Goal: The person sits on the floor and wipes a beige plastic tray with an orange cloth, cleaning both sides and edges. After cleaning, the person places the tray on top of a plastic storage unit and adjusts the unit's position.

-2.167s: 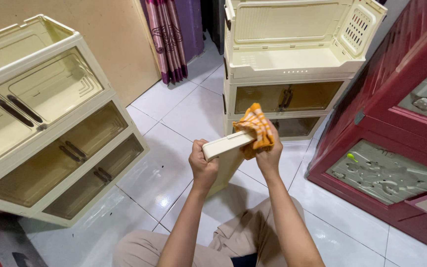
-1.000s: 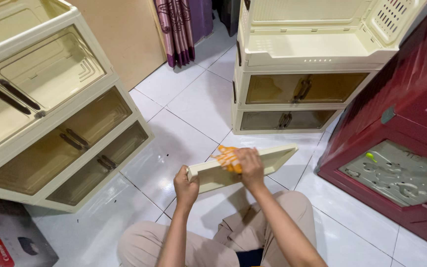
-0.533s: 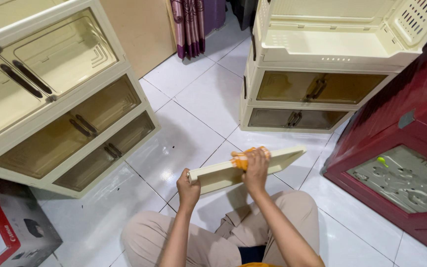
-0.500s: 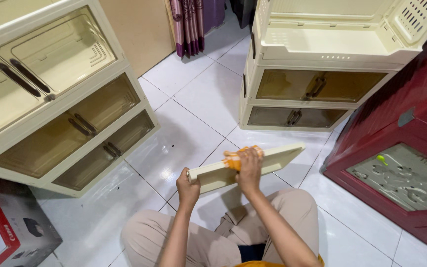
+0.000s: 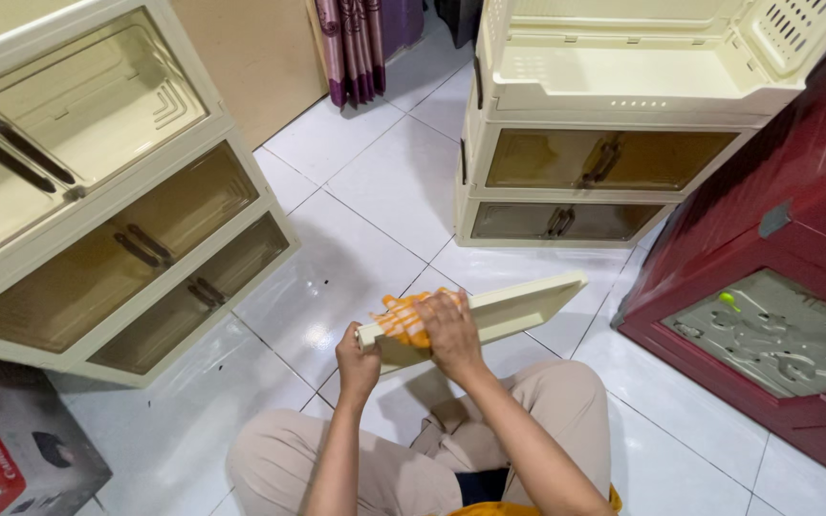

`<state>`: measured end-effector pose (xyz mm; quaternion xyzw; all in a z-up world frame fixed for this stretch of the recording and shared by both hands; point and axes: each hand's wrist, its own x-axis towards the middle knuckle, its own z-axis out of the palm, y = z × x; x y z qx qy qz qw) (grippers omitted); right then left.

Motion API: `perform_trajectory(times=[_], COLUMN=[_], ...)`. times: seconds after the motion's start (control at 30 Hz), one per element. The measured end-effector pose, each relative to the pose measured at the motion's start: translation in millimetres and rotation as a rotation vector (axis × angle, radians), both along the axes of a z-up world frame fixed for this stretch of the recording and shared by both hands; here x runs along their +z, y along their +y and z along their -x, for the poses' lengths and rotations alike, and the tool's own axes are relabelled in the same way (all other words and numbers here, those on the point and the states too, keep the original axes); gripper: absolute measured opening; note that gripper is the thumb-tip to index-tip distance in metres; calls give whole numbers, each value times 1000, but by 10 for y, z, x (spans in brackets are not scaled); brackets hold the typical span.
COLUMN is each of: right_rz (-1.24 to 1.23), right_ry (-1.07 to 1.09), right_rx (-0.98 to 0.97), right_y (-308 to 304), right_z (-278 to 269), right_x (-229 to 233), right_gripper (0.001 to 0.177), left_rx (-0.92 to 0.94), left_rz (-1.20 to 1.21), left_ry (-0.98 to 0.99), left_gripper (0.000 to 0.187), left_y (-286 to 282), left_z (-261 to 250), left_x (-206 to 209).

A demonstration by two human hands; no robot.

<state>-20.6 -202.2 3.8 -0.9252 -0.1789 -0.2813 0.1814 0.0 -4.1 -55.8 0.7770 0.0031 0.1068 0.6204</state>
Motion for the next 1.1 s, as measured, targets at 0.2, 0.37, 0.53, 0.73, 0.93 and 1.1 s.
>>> perform_trajectory(times=[0.2,0.37,0.53,0.73,0.93,1.1], right_rz=[85,99,139,160,81,100], right_ry=[68,158,134,134,126,154], right_rx=[-318,-459,-472,-395,-301,-317], right_y=[-1253,-1751,-1493,-883,-468,-288], right_z=[-64,-54,-127,-240,-269,-71], right_x=[-340,-429,-442,-387,-289,-403], right_gripper=[67,49,41,34,28,48], left_rx=[1,0,144,-93,-226,-310], left_rz=[-12,-37,-322,-896,-1040,-1170], left_ry=[39,58,-108,-148,-224,-131], left_gripper=[13,16,51,58,48,48], left_y=[170,173,136,-192,-725,-811], left_z=[-34,-183,-114,-19,-209,-455], left_x=[-230,-155,254,558,149,-218])
